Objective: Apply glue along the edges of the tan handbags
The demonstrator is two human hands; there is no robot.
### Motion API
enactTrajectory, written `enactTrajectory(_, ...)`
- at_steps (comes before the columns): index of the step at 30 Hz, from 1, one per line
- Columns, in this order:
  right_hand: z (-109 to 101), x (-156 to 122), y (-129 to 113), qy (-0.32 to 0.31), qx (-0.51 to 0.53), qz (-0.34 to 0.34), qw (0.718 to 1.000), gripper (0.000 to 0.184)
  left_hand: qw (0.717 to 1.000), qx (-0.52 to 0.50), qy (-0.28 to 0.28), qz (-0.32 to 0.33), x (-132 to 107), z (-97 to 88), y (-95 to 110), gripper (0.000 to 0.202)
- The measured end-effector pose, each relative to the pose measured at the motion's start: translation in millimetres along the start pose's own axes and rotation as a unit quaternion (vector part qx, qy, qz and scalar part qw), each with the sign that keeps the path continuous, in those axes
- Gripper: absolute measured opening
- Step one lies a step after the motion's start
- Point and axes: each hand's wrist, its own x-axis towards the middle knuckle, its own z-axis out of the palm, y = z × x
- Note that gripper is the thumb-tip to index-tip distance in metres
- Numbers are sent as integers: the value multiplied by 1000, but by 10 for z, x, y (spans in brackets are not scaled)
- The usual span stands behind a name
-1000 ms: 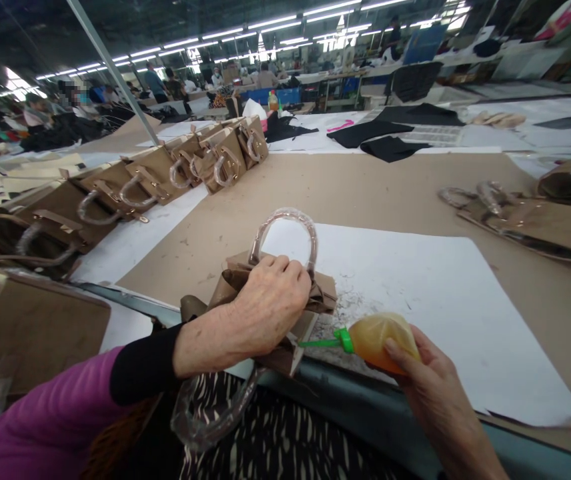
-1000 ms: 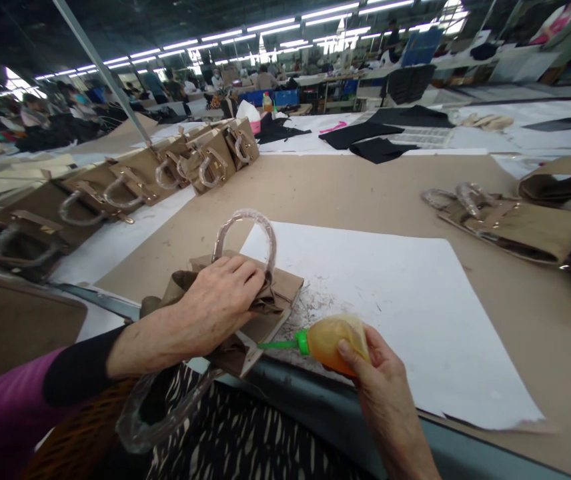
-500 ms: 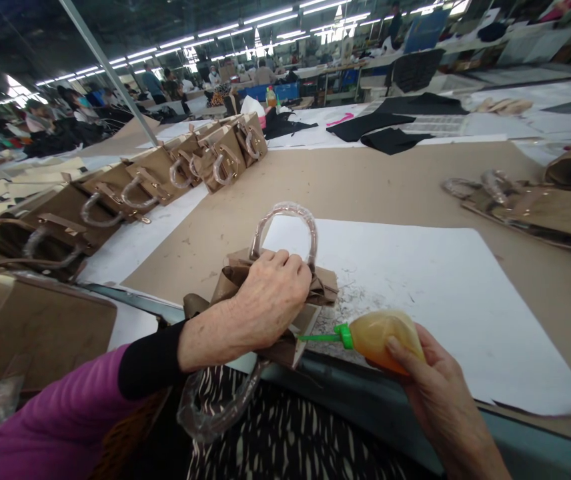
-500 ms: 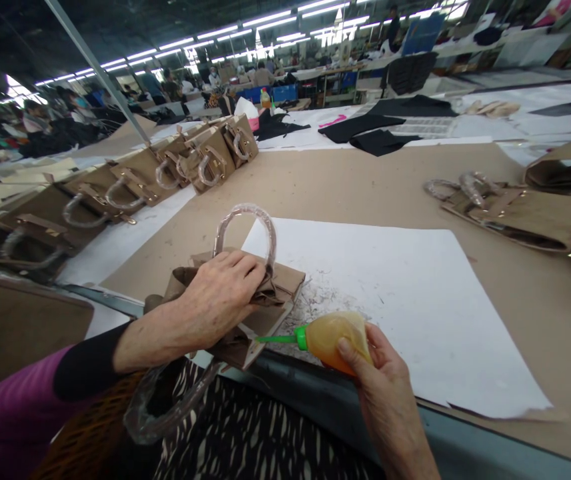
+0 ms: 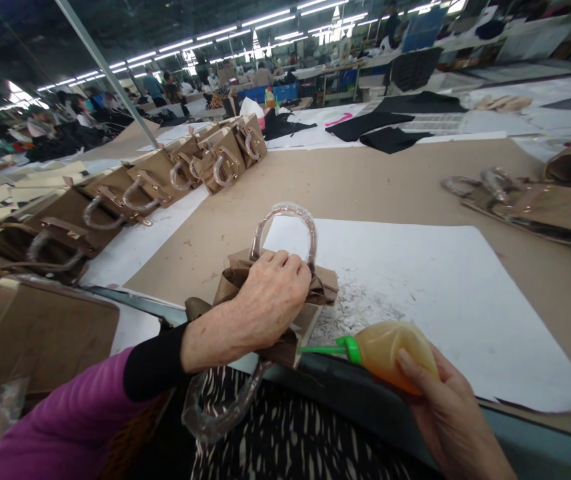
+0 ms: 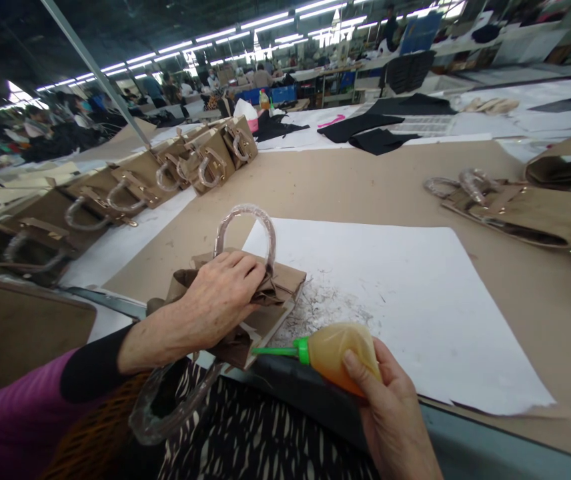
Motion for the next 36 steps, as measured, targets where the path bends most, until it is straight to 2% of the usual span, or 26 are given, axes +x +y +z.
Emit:
enactTrajectory(11,6,12,57,1,34,22,999,43,1000,4,4,6,-7,-15,0,29)
enactTrajectory(16,-58,-62,67,-28,16,30,999,43,1000,4,5,7,0,-8,-1,26)
enactTrajectory(23,64,-41,-17,21,21,3,1000,46,1000,1,4,4,2,-9,7,24)
enactTrajectory(30,4,-95,-8,-22,-1,10,1000,50,1000,2,10,4,13,-8,10,21)
enactTrajectory(36,-4,-194,-22,-31,-25,1,999,45,1000,3,15,8,19,-2,9,29)
